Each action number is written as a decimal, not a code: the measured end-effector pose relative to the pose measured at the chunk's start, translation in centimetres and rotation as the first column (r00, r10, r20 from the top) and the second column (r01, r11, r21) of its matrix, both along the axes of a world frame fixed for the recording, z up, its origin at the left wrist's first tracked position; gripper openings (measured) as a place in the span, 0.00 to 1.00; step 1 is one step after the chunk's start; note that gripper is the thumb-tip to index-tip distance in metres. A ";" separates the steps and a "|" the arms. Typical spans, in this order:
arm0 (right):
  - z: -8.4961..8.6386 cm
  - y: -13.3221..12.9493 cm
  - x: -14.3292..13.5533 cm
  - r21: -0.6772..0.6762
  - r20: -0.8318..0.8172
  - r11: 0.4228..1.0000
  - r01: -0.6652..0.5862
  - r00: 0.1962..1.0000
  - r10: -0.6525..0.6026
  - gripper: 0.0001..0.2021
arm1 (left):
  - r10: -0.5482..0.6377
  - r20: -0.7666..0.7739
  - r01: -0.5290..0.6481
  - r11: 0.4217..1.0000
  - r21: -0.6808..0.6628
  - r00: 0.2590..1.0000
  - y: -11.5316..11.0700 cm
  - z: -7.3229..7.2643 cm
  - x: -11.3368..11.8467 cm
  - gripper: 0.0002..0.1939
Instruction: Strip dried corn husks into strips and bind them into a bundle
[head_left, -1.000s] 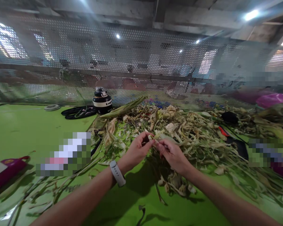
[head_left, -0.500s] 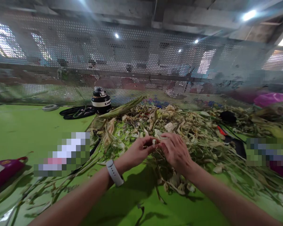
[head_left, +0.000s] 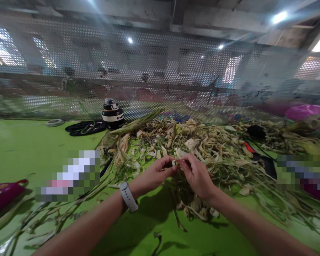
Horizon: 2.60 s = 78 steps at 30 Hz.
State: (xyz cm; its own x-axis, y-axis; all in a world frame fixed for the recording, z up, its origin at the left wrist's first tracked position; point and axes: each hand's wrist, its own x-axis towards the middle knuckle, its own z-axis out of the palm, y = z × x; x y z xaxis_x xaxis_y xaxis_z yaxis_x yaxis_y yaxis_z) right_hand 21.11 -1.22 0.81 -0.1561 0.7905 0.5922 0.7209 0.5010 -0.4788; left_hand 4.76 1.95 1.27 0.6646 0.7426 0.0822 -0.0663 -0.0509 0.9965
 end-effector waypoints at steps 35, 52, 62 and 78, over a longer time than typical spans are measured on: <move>0.7 1.2 1.1 -0.108 -0.256 0.969 -0.220 0.948 0.187 0.06 | 0.137 0.019 -0.136 0.988 -0.076 0.990 0.7 -0.7 0.2 0.16; 1.1 1.5 1.7 -0.379 -0.417 0.874 -0.304 0.899 0.132 0.10 | 0.137 0.105 -0.125 0.986 -0.106 0.985 1.1 -1.5 -0.1 0.16; 1.5 1.5 1.4 -0.466 -0.578 0.810 -0.355 0.816 0.025 0.14 | 0.062 0.046 -0.058 0.995 -0.086 0.997 1.0 -0.7 -0.5 0.17; 1.9 1.3 1.8 -0.540 -0.671 0.705 -0.460 0.741 -0.029 0.16 | -0.006 0.025 0.008 0.997 -0.078 1.000 1.1 -0.8 -0.7 0.16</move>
